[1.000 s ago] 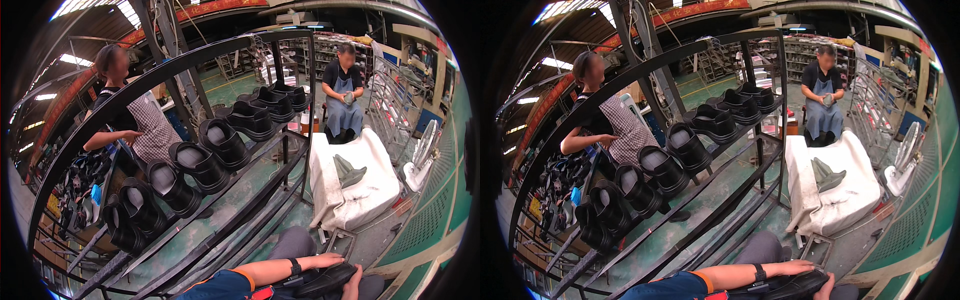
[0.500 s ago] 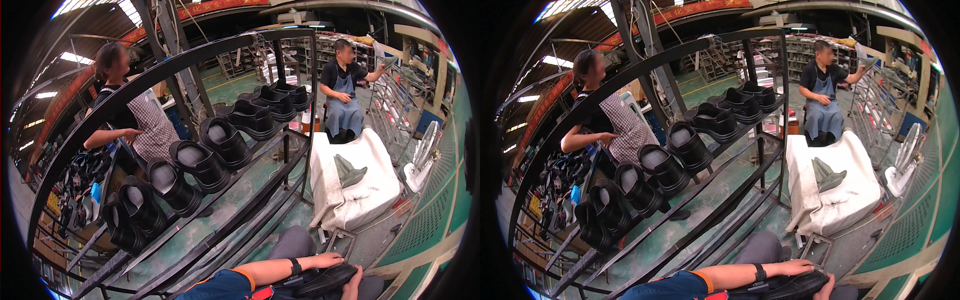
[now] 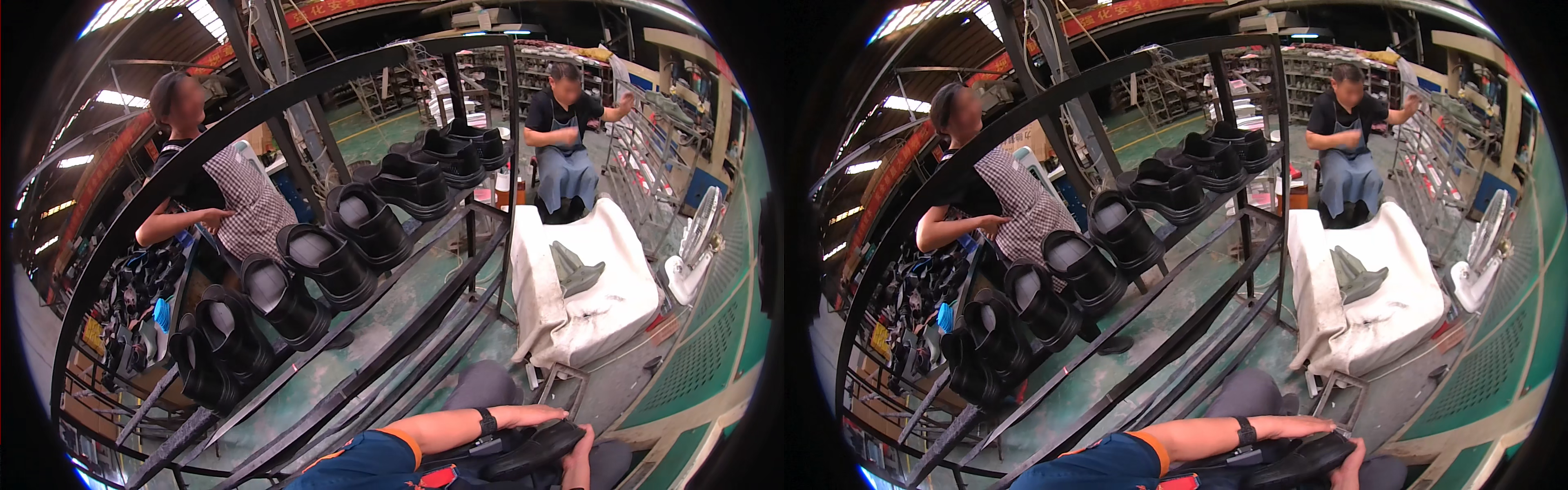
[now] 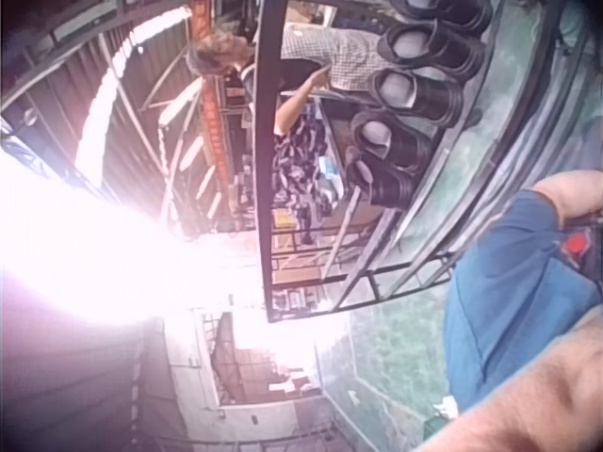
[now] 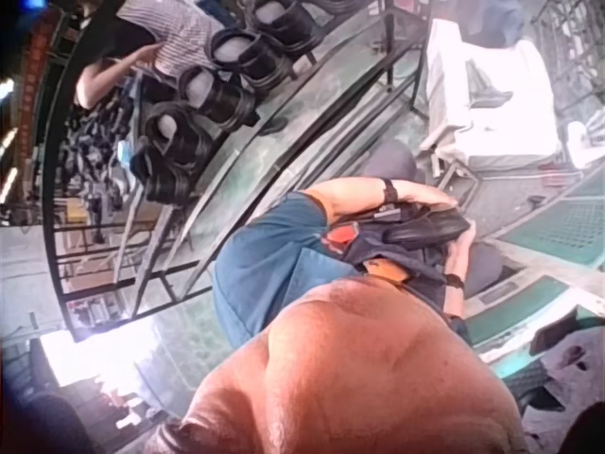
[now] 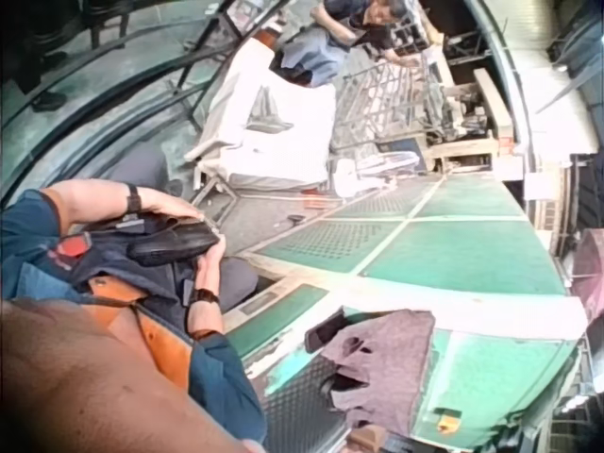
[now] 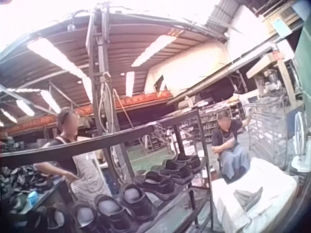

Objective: Manually fitting shoe uppers onto lasts and placing finished units onto a transport rack.

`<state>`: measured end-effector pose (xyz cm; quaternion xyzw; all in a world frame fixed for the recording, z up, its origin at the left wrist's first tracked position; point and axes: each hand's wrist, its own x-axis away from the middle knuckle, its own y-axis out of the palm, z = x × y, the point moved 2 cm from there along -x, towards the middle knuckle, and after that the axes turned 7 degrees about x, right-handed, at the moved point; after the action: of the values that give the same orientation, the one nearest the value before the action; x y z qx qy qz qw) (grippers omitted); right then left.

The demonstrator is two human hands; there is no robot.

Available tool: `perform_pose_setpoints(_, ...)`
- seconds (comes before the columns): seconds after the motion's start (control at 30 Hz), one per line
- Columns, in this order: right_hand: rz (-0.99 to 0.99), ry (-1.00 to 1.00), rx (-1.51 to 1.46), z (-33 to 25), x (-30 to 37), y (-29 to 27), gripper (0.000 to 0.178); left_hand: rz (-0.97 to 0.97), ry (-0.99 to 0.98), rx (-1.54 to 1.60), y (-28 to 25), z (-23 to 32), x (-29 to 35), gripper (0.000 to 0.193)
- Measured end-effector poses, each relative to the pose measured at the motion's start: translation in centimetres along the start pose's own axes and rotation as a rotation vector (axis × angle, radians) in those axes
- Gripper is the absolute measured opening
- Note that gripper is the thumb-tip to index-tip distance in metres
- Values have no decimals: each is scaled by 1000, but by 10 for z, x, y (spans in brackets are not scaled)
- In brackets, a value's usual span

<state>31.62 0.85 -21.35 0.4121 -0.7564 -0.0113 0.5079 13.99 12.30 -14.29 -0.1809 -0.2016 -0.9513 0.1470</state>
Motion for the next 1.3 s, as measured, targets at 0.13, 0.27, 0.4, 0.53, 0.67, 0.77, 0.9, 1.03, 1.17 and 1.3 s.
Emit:
perform_pose_setpoints(0.13,39,-105,151,-20,10,22,42,21,-15,52,4,13,9,70)
perform_pose_setpoints(0.27,53,-600,599,-54,42,87,31,45,-90,209,4,11,-1,71)
perform_pose_setpoints(0.4,-84,-522,530,-58,36,83,30,119,-46,290,11,19,2,75)
perform_pose_setpoints(0.53,-170,-588,467,-51,25,74,31,197,41,253,6,4,-17,77)
perform_pose_setpoints(0.67,-360,-499,462,-46,44,91,31,597,129,305,-18,-29,-52,79)
perform_pose_setpoints(0.77,-273,-555,450,-43,44,85,34,463,178,386,-1,-11,-61,70)
perform_pose_setpoints(0.9,-145,-683,368,-35,43,83,34,283,122,568,11,-1,-49,48)
perform_pose_setpoints(1.03,-226,-783,471,-31,60,96,31,300,232,669,14,-9,-41,36)
perform_pose_setpoints(1.17,-237,-751,449,-31,67,97,30,363,218,587,22,-1,-31,34)
perform_pose_setpoints(1.3,-248,-837,519,-36,90,111,30,403,350,527,30,12,-16,33)
